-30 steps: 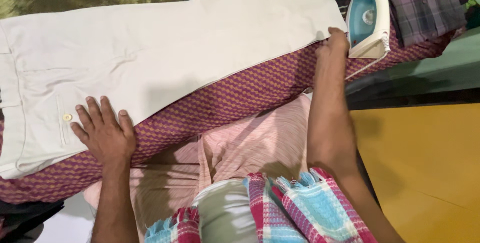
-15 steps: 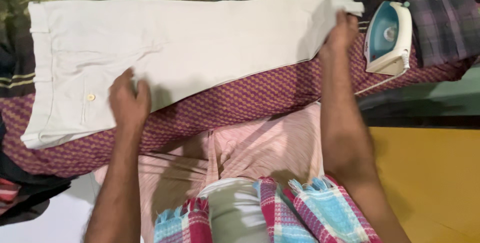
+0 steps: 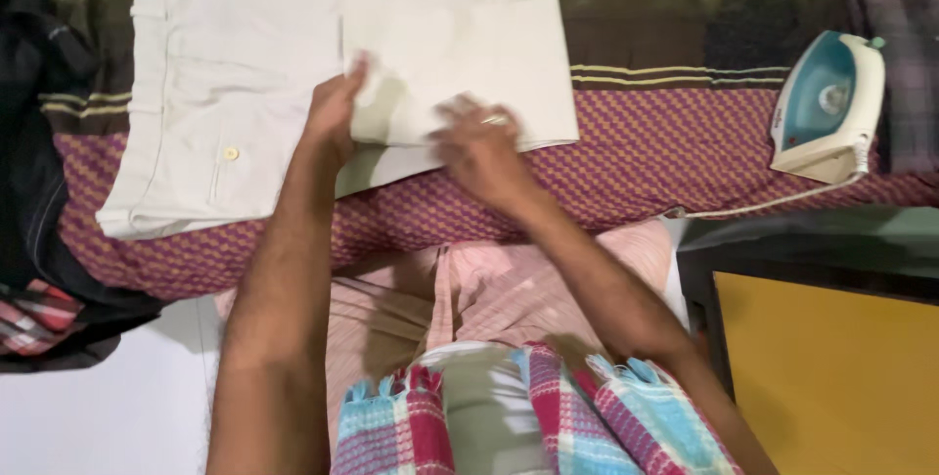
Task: The person irons a pair of white trousers laid out on a patterned cloth on the floor. They use a blue and white electric iron to smooth the fabric, repeatedly adjusting the trousers and ironing different sections including the legs and waist area.
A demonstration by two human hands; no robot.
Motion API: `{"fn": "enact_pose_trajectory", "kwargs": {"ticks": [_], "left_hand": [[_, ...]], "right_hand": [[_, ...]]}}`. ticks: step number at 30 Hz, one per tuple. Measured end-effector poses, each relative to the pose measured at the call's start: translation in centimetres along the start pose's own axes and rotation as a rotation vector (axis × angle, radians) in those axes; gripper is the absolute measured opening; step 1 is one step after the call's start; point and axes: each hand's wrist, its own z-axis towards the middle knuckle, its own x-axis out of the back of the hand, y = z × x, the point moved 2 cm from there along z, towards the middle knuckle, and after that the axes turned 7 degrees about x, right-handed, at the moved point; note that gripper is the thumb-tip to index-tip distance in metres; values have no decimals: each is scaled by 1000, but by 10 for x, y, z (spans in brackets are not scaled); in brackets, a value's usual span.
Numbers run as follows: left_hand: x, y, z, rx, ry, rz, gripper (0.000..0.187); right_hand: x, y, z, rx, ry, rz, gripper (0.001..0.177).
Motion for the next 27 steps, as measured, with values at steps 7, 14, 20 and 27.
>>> {"fn": "enact_pose_trajectory", "kwargs": {"ticks": [7,14,20,27], "left_hand": [[21,-17,43,-355,119,467,30],[62,10,29,-483,240,582,31],[123,42,1,-538,294,524,26],[203,59,-16,-588,450,578,25]], "right_hand": [[43,134,-50,-444,448,29,28],[32,171,-52,-613,301,316,49],[5,142,-14,-628,207,263,54],[-13,131,7,-657,152,114,67]]}}
